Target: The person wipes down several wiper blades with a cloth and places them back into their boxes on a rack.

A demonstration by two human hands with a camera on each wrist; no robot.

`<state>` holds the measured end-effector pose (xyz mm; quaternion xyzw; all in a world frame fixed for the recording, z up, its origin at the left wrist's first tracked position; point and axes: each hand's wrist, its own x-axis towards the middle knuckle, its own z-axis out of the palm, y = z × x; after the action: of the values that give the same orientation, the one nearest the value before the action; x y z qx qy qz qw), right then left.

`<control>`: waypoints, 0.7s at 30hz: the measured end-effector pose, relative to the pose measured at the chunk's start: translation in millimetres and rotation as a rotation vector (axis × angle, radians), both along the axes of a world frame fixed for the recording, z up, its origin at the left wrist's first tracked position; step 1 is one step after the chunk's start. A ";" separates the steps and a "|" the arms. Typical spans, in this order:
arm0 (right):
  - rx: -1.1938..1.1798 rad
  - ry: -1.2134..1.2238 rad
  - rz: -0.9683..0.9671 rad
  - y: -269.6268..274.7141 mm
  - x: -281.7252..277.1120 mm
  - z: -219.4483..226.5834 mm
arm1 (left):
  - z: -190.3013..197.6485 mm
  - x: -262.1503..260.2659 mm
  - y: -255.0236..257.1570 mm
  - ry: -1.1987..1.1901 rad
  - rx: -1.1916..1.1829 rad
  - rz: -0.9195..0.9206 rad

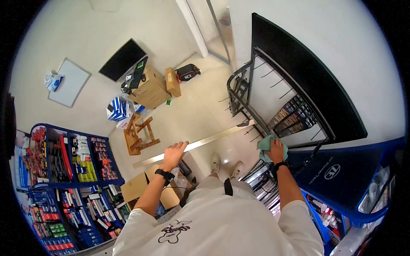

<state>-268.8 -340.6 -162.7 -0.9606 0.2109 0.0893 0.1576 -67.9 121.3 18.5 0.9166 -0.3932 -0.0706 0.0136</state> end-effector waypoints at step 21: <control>0.081 0.045 0.046 -6.1 15.7 24.0 | -0.8 57.4 -8.8 -0.333 -0.139 -0.135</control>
<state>-253.1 -346.7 -138.7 -0.9557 0.1884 0.1230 0.1895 -10.5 112.5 17.7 0.8840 -0.4546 0.1086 0.0067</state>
